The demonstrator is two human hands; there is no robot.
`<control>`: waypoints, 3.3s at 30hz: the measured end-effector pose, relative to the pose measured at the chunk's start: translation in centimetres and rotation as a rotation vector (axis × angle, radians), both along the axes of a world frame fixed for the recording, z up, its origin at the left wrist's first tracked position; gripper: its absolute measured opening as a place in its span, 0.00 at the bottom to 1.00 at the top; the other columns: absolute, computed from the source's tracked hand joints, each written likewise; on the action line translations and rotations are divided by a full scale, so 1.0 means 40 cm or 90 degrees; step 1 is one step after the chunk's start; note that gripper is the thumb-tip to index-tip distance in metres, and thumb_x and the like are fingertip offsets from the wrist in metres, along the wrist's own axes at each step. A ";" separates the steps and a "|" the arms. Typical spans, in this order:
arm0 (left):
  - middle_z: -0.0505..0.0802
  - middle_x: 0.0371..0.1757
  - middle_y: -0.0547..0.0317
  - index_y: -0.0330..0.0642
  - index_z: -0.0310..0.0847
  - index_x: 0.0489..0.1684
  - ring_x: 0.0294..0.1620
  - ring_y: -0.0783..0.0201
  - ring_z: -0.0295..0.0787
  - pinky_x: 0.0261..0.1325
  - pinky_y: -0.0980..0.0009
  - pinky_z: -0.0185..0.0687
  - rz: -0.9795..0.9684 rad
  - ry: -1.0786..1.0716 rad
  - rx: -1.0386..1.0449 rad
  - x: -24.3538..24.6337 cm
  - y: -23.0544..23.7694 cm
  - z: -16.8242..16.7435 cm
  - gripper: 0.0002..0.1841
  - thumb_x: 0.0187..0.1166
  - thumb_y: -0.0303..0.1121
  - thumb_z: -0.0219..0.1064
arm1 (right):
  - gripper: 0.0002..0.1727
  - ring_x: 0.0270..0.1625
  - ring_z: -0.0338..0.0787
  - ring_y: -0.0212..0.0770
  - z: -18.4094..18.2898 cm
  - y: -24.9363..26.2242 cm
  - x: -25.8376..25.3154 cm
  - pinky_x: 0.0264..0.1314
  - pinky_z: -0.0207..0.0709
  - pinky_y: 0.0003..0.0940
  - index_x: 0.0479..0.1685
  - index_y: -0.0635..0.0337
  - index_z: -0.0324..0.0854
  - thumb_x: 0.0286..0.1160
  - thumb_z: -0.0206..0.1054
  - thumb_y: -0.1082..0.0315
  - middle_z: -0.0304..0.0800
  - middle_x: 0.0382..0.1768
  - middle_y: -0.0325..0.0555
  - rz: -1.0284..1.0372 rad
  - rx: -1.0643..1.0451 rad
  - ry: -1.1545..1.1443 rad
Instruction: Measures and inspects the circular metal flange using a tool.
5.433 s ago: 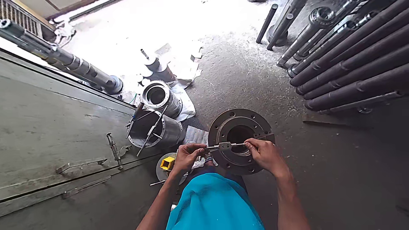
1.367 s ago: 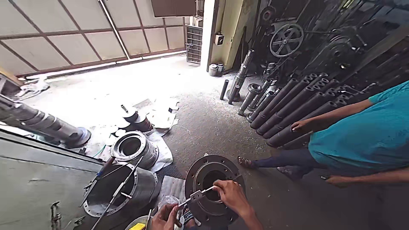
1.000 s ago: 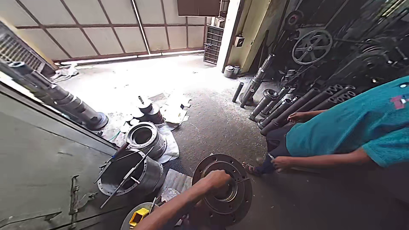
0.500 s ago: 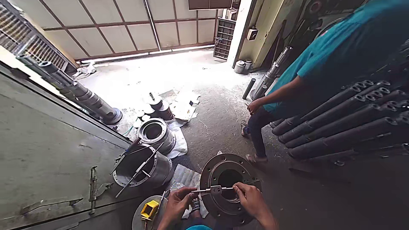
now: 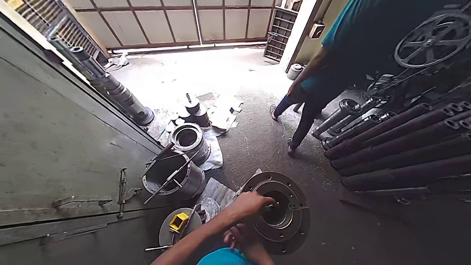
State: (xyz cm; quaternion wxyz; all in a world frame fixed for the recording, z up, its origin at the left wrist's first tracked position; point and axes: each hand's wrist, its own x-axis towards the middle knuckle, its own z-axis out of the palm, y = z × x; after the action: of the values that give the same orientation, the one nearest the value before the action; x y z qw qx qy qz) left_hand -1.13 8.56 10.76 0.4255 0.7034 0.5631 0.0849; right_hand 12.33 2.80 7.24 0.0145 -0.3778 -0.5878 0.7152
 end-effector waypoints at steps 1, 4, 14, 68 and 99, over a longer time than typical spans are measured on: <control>0.95 0.53 0.48 0.57 0.84 0.71 0.54 0.43 0.93 0.56 0.34 0.83 0.063 -0.033 0.026 -0.044 -0.048 -0.015 0.18 0.85 0.37 0.61 | 0.16 0.34 0.93 0.32 -0.001 0.024 0.042 0.44 0.89 0.32 0.53 0.66 0.88 0.89 0.55 0.68 0.96 0.37 0.43 0.036 0.079 0.036; 0.97 0.50 0.57 0.50 0.89 0.64 0.48 0.58 0.95 0.57 0.48 0.88 0.176 -0.183 0.023 -0.157 -0.229 -0.089 0.17 0.85 0.45 0.65 | 0.14 0.36 0.94 0.32 0.021 0.129 0.127 0.42 0.92 0.34 0.52 0.60 0.91 0.84 0.60 0.69 0.97 0.38 0.40 -0.033 0.362 0.099; 0.98 0.41 0.60 0.38 0.92 0.54 0.20 0.73 0.86 0.23 0.74 0.84 0.673 -0.421 0.119 -0.059 -0.315 -0.181 0.11 0.82 0.28 0.65 | 0.28 0.29 0.90 0.52 0.014 0.226 0.213 0.33 0.81 0.56 0.30 0.58 0.83 0.89 0.49 0.47 0.83 0.20 0.49 0.076 0.577 -0.298; 0.97 0.51 0.52 0.45 0.92 0.59 0.56 0.54 0.93 0.63 0.47 0.84 0.245 -0.084 0.030 -0.004 0.054 -0.058 0.15 0.78 0.30 0.64 | 0.19 0.25 0.90 0.34 -0.027 -0.025 0.137 0.34 0.87 0.36 0.39 0.65 0.91 0.88 0.56 0.63 0.94 0.25 0.42 -0.025 0.117 -0.061; 0.94 0.38 0.54 0.41 0.92 0.41 0.35 0.60 0.90 0.43 0.59 0.87 0.295 -0.098 0.353 -0.170 -0.166 -0.190 0.10 0.83 0.36 0.66 | 0.21 0.41 0.97 0.51 -0.016 0.099 0.241 0.39 0.88 0.57 0.37 0.54 0.94 0.81 0.58 0.52 0.96 0.34 0.45 -0.033 0.734 -0.244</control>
State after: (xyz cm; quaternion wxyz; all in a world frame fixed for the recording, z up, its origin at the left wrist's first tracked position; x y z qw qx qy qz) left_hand -7.94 1.93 3.16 0.2294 0.6371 0.6294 0.3812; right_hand 21.98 6.75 6.62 0.1283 -0.4452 -0.8633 0.2001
